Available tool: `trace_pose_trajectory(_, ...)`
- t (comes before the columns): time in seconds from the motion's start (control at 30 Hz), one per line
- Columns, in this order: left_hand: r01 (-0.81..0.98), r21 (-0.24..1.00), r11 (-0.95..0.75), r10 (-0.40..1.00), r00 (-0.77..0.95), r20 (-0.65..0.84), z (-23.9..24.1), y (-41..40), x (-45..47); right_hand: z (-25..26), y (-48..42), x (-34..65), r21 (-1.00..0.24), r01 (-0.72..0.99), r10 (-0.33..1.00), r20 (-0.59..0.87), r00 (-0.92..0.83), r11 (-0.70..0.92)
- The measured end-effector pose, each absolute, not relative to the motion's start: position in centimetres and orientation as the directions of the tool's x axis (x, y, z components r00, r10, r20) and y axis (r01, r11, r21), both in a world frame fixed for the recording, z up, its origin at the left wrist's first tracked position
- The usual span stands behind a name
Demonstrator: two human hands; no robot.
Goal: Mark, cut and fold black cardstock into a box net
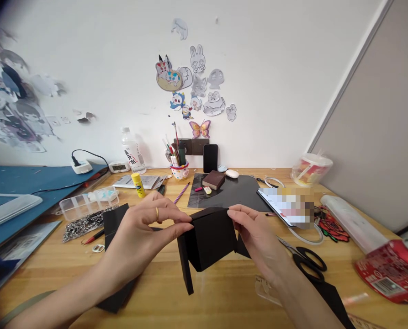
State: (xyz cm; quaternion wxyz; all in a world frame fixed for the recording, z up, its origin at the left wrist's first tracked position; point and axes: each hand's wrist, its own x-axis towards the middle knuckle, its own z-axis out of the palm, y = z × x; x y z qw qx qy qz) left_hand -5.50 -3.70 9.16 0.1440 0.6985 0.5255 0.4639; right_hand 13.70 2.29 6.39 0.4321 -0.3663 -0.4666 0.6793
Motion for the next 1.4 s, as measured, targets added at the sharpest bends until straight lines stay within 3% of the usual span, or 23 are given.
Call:
trace_pose_trajectory(0.3,0.576,0.715,-0.396,0.873,-0.007,0.488,9.1,-3.8,-5.5,6.1,2.4,13.8,-0.956,-0.258,0.951,-0.053,-0.305,-0.136)
trace_pose_trajectory(0.47,0.225,0.896,-0.382,0.924,0.102,0.368,9.0,-2.7,-6.2,6.3,2.2,13.6,-0.978,-0.186,0.956,-0.034,-0.291,-0.091)
trace_pose_trajectory(0.53,0.058,0.958,-0.280,0.936,0.240,0.259,8.9,-2.1,-6.7,6.5,2.0,13.6,-0.996,-0.084,0.961,0.006,-0.276,-0.018)
trace_pose_trajectory(0.6,0.027,0.983,-0.180,0.908,0.389,0.156,8.6,-1.9,-7.0,6.8,1.5,13.7,-0.989,0.098,0.955,0.077,-0.286,0.109)
trace_pose_trajectory(0.67,0.145,0.980,-0.135,0.865,0.500,0.045,8.3,-2.0,-7.0,7.0,0.9,13.7,-0.905,0.268,0.905,0.221,-0.364,0.330)
trace_pose_trajectory(0.77,0.353,0.924,-0.146,0.860,0.507,-0.058,7.5,-2.7,-6.2,7.3,0.1,13.7,-0.721,0.294,0.738,0.429,-0.521,0.627)
trace_pose_trajectory(0.93,0.457,0.859,-0.231,0.934,0.351,0.065,5.3,-2.7,-4.1,7.7,-0.5,13.5,-0.390,0.257,0.458,0.616,-0.640,0.884)
trace_pose_trajectory(1.03,0.515,0.793,-0.326,0.937,0.286,0.200,3.6,-2.2,-3.4,7.5,-0.4,13.6,-0.207,0.294,0.359,0.596,-0.718,0.933)
trace_pose_trajectory(1.13,0.555,0.771,-0.313,0.943,0.278,0.182,1.9,-1.9,-3.2,6.6,-0.1,13.7,-0.081,0.308,0.303,0.530,-0.792,0.948)
trace_pose_trajectory(1.23,0.510,0.831,-0.224,0.954,0.290,0.079,0.3,-2.1,-3.3,5.2,-0.1,13.4,-0.014,0.306,0.278,0.454,-0.847,0.952)
trace_pose_trajectory(1.33,0.387,0.883,-0.264,0.936,0.322,0.139,-0.7,-2.5,-3.3,4.4,-0.2,12.8,0.053,0.291,0.243,0.423,-0.873,0.955)
trace_pose_trajectory(1.4,0.350,0.891,-0.288,0.933,0.312,0.179,-1.0,-2.7,-3.3,4.6,-0.2,12.8,0.028,0.264,0.228,0.420,-0.878,0.964)
